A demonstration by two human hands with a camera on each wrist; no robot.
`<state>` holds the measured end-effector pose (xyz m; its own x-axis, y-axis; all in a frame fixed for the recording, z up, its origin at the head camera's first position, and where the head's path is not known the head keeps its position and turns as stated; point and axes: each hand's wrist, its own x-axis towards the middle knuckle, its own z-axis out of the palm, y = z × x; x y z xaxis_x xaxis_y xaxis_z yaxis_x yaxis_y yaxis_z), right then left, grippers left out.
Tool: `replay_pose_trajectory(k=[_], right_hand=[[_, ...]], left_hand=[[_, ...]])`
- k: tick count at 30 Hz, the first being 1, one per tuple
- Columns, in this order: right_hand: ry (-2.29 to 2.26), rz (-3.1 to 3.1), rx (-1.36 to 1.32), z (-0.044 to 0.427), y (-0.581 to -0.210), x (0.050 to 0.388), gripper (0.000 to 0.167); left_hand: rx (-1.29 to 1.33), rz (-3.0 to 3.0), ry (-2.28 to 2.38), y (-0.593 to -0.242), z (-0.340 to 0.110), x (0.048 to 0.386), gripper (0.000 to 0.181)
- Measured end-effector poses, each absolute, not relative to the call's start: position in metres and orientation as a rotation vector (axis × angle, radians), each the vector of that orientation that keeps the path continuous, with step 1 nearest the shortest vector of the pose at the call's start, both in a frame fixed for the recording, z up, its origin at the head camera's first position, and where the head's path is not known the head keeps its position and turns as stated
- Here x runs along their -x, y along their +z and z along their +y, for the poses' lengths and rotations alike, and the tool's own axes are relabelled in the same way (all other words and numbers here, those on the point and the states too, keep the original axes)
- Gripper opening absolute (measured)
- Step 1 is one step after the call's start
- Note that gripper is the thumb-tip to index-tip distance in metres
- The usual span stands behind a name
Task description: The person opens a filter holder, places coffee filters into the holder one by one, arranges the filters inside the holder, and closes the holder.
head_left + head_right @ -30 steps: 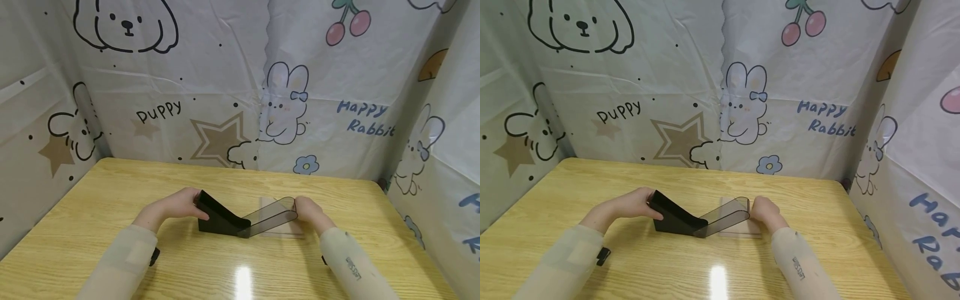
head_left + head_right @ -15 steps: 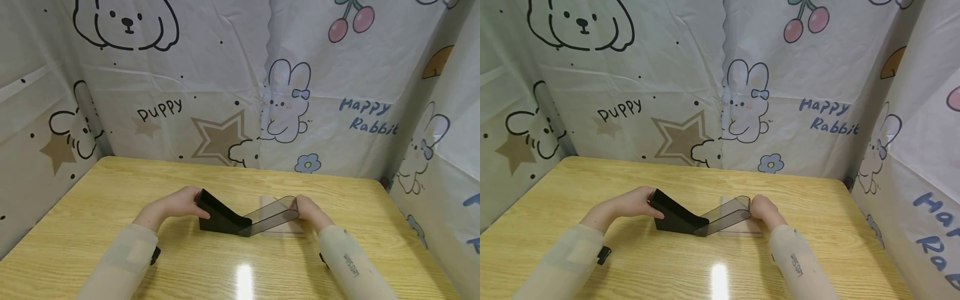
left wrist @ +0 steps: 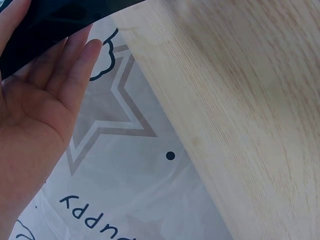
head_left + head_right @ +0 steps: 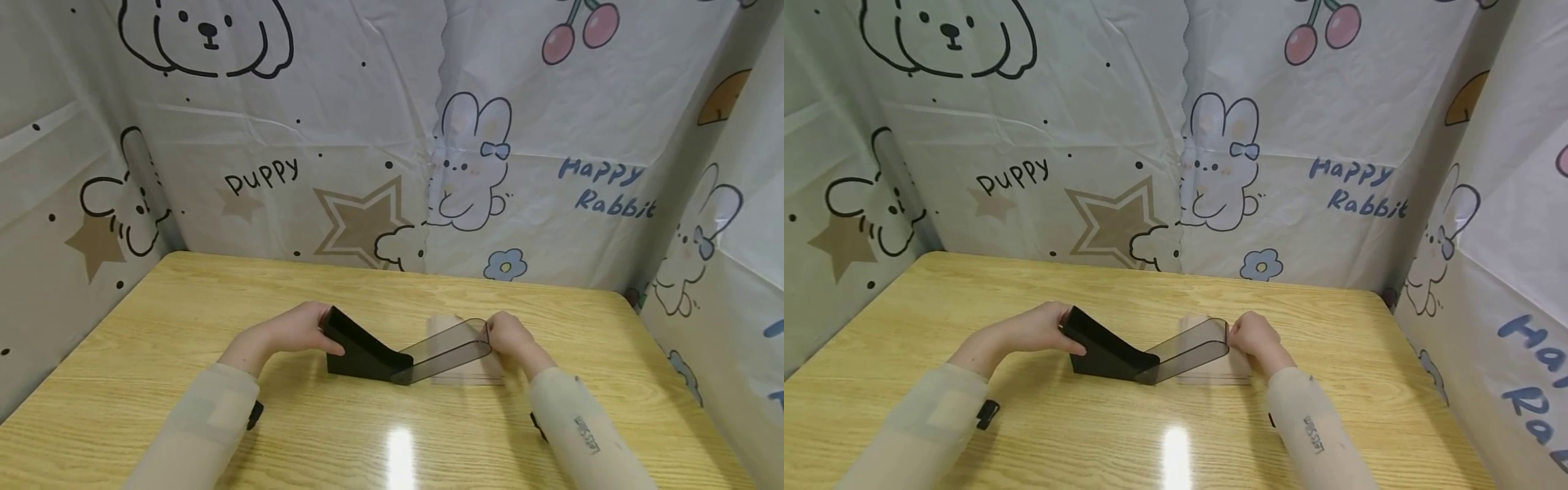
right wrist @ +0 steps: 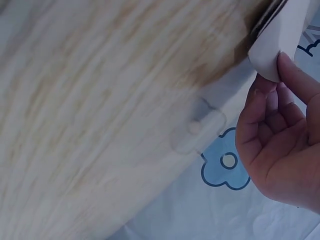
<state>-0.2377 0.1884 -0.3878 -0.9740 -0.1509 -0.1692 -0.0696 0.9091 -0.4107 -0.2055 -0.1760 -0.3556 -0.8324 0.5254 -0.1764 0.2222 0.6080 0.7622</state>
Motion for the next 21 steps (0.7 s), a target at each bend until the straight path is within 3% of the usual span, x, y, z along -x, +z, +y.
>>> replay_pose_trajectory(k=[5,12,21], right_hand=[[-0.736,2.843,0.147,0.195,-0.382,0.236,0.029],[-0.967,2.786,0.138,0.212,-0.366,0.237,0.013],[-1.061,2.822,0.131,0.224,-0.321,0.232,0.021]], left_hand=[[-0.593,2.458,1.079,-0.355,-0.176,0.205,0.026],[-0.596,2.479,1.05,-0.353,-0.174,0.205,0.027],[-0.633,2.523,0.996,-0.35,-0.171,0.206,0.024]])
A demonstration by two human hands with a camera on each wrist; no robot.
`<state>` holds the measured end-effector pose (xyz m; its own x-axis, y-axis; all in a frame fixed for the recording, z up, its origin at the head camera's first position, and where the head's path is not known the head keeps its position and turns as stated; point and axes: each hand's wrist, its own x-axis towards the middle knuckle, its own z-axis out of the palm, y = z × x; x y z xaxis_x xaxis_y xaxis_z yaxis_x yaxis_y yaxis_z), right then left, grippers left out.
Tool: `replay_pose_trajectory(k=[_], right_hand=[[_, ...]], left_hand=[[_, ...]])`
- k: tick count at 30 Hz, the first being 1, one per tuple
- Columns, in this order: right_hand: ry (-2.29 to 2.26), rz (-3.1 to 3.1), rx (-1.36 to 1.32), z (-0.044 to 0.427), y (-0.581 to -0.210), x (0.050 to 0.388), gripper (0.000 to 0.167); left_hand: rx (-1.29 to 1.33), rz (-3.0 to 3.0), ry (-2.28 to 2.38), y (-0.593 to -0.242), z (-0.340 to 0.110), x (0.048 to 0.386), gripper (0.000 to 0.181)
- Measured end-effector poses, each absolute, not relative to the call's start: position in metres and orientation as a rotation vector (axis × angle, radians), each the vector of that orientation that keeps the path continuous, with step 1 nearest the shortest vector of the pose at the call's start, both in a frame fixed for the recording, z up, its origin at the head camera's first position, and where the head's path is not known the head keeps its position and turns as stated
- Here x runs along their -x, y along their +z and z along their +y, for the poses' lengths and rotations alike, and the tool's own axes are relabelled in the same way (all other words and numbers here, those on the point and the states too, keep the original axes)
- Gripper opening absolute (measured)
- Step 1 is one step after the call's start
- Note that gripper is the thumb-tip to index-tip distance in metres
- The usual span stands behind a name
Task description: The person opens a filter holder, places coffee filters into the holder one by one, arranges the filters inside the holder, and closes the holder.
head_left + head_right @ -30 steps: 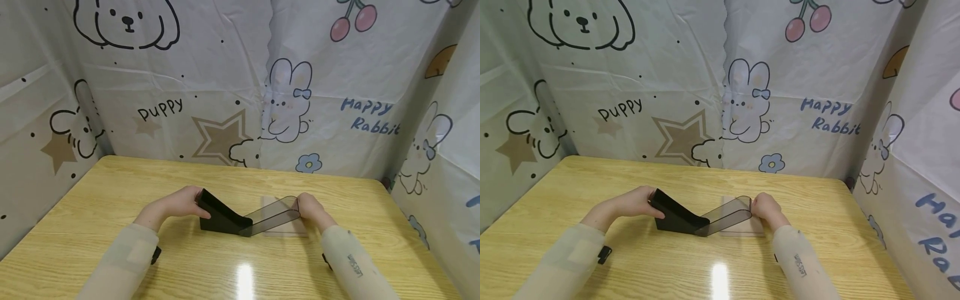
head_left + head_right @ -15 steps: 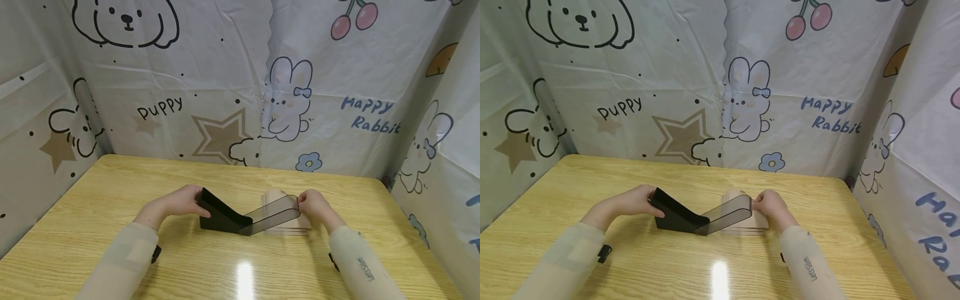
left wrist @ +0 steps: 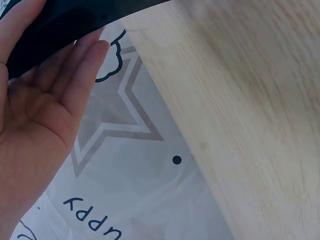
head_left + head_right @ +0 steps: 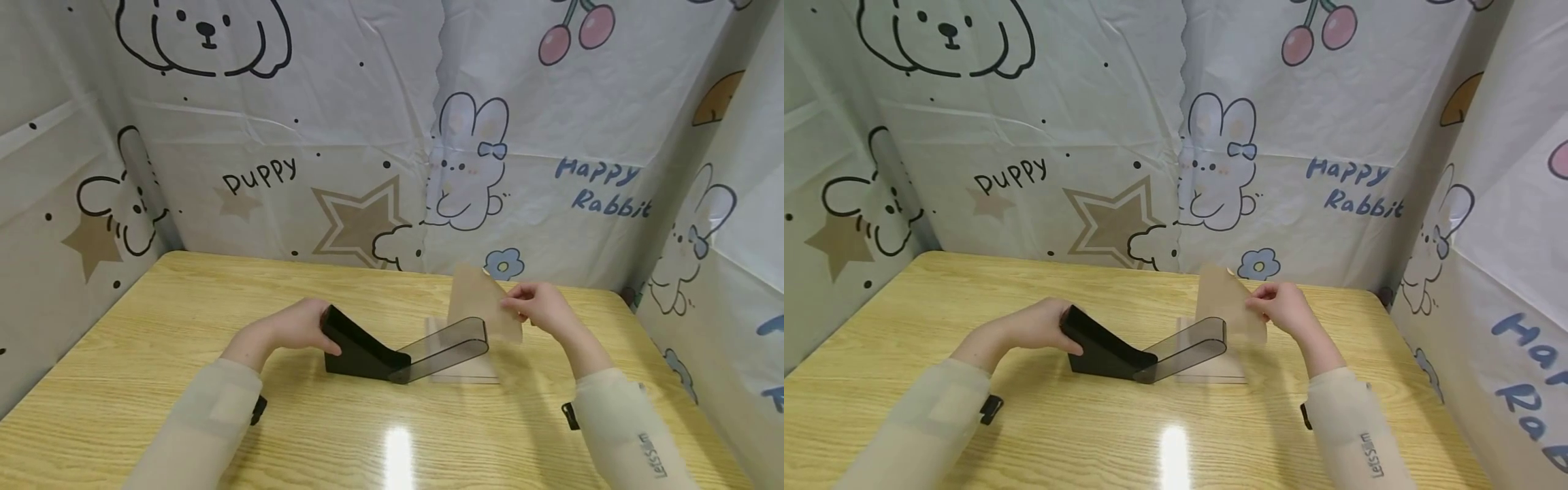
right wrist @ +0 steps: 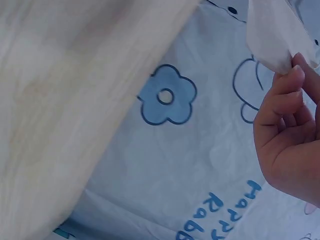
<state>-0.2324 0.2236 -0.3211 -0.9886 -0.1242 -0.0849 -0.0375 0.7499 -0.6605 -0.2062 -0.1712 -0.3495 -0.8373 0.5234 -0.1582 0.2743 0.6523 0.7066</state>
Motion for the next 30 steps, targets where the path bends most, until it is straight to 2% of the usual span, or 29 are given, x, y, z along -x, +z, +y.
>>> replay_pose_trajectory(k=[14,26,30], right_hand=[[-1.035,2.891,0.253,0.208,-0.288,0.218,0.024],[-1.091,2.927,0.265,0.19,-0.265,0.207,0.025],[-1.087,2.929,0.286,0.183,-0.259,0.203,0.025]], left_hand=[[-0.592,2.543,0.975,-0.349,-0.167,0.206,0.024],[-0.564,2.583,0.914,-0.346,-0.158,0.208,0.032],[-0.573,2.593,0.903,-0.346,-0.156,0.209,0.04]])
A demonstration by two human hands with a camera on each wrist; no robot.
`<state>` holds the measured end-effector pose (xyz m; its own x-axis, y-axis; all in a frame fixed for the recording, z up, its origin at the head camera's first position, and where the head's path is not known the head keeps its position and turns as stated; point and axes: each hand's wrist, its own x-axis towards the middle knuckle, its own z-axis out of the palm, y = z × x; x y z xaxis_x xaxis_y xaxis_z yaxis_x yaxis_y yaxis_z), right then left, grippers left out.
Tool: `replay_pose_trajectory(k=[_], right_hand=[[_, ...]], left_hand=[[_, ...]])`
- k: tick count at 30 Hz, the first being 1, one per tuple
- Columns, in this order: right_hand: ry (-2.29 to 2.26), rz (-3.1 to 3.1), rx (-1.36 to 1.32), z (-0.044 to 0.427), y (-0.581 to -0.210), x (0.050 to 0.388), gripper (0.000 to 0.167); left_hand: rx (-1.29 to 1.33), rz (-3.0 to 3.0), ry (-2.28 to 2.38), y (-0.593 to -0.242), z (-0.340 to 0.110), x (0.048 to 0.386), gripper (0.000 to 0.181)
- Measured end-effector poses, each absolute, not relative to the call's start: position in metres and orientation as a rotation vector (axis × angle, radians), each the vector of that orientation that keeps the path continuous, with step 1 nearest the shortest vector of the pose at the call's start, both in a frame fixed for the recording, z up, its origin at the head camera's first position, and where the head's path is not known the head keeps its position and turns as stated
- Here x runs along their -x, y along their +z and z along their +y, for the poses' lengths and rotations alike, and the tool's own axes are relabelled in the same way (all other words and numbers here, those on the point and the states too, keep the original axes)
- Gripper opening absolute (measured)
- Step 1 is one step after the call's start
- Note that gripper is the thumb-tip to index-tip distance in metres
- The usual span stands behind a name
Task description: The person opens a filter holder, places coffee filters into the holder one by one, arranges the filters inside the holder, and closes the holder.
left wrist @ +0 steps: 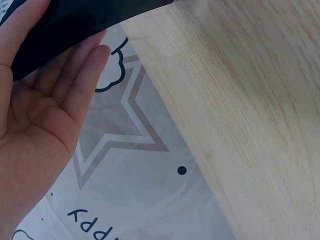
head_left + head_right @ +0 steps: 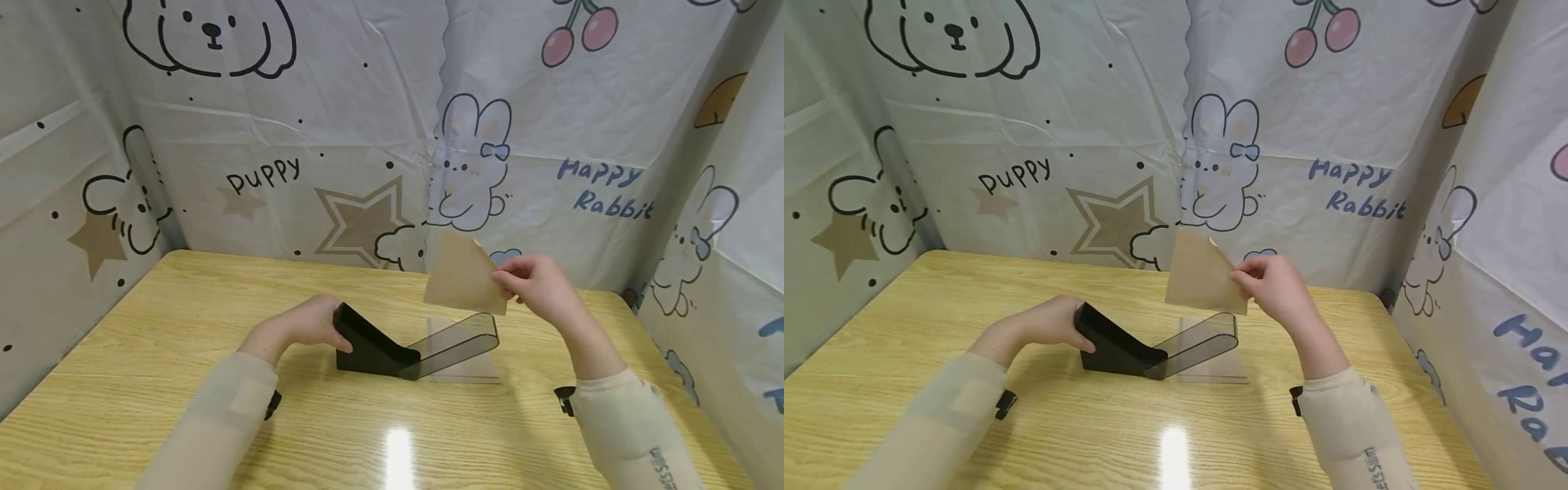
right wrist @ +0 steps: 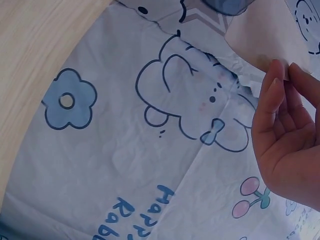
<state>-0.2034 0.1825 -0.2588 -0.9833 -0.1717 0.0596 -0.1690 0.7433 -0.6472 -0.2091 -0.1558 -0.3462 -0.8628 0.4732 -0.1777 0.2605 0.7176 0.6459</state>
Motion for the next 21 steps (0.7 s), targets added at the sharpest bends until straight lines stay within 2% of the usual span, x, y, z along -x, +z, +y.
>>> replay_pose_trajectory(k=[10,21], right_hand=[[-1.122,2.93,0.368,0.166,-0.258,0.201,0.02],[-1.047,2.941,0.454,0.148,-0.271,0.2,0.014]], left_hand=[[-0.547,2.605,0.878,-0.348,-0.148,0.212,0.046],[-0.587,2.575,0.912,-0.349,-0.146,0.213,0.039]])
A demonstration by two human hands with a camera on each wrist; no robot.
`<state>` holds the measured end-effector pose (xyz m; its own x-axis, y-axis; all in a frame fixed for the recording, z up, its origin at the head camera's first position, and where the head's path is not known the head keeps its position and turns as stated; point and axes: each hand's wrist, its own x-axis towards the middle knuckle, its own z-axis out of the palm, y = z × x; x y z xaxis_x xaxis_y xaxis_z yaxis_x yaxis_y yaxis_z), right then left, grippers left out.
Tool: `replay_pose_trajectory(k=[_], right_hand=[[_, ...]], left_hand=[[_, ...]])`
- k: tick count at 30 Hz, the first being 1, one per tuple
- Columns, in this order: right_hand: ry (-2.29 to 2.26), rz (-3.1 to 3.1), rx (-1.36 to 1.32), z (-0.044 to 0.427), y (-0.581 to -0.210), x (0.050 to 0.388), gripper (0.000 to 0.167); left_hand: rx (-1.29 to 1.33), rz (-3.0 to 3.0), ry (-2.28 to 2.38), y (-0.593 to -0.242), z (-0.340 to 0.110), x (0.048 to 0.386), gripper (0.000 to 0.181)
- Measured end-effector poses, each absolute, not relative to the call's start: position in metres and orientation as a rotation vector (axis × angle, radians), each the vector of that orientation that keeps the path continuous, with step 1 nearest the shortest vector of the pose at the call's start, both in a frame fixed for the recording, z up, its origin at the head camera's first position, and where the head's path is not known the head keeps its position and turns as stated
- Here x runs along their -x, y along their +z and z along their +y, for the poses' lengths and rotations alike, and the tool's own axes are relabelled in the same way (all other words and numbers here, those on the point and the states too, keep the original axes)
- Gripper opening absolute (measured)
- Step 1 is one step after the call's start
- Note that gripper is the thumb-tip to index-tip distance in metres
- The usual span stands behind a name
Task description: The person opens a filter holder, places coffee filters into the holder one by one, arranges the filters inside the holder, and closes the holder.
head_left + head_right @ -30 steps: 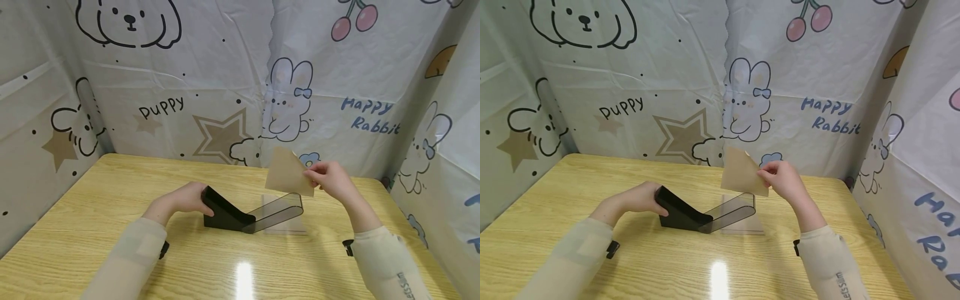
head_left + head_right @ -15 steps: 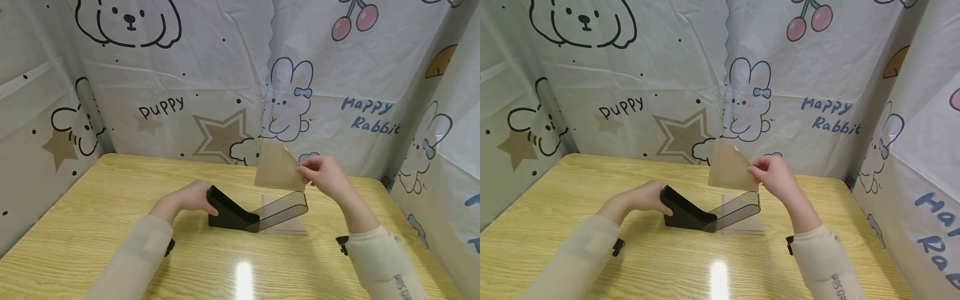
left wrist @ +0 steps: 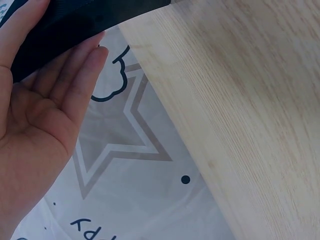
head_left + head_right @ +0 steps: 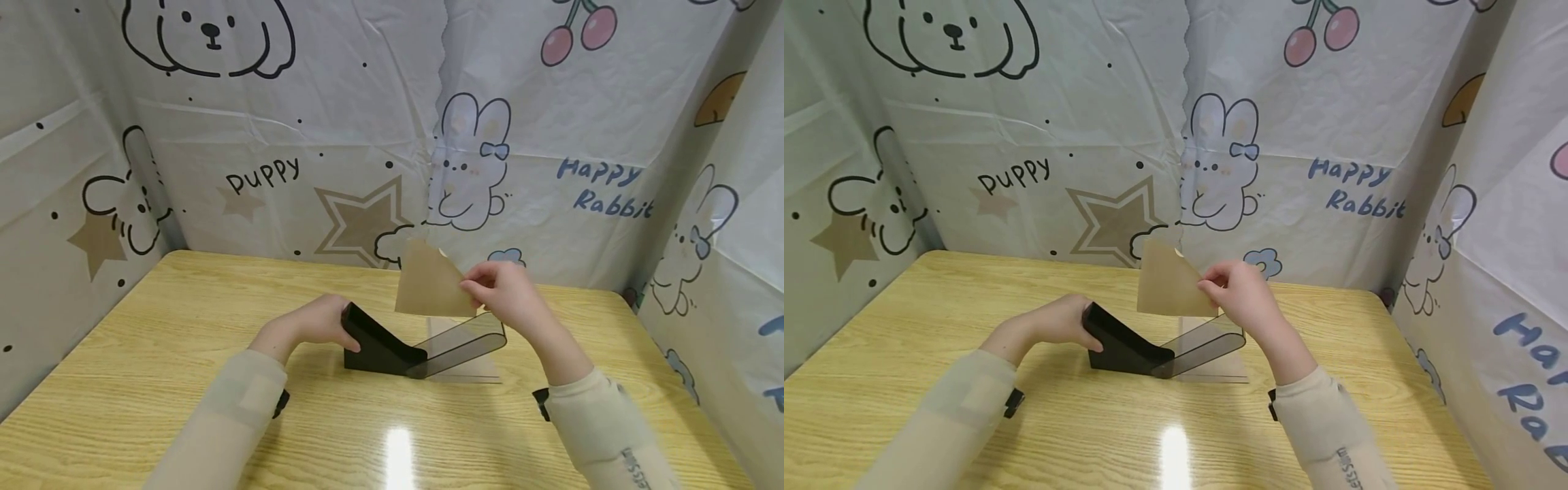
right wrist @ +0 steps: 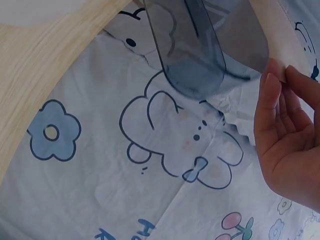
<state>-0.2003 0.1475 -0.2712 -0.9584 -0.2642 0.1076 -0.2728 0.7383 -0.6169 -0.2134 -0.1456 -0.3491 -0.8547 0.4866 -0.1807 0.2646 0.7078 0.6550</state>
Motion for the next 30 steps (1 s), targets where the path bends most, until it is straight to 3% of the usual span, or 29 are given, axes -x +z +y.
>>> replay_pose_trajectory(k=[5,11,21,30], right_hand=[[1.009,-2.938,-0.475,0.135,-0.279,0.198,0.012],[0.992,-2.938,-0.508,0.125,-0.288,0.198,0.011],[1.026,-2.949,-0.562,0.114,-0.301,0.2,0.01],[0.943,-2.981,-0.544,0.105,-0.31,0.2,0.01]], left_hand=[[-0.584,2.571,0.923,-0.349,-0.146,0.213,0.04],[-0.613,2.55,0.944,-0.35,-0.146,0.214,0.024],[-0.569,2.588,0.902,-0.35,-0.146,0.214,0.045],[-0.609,2.562,0.931,-0.349,-0.146,0.214,0.028]])
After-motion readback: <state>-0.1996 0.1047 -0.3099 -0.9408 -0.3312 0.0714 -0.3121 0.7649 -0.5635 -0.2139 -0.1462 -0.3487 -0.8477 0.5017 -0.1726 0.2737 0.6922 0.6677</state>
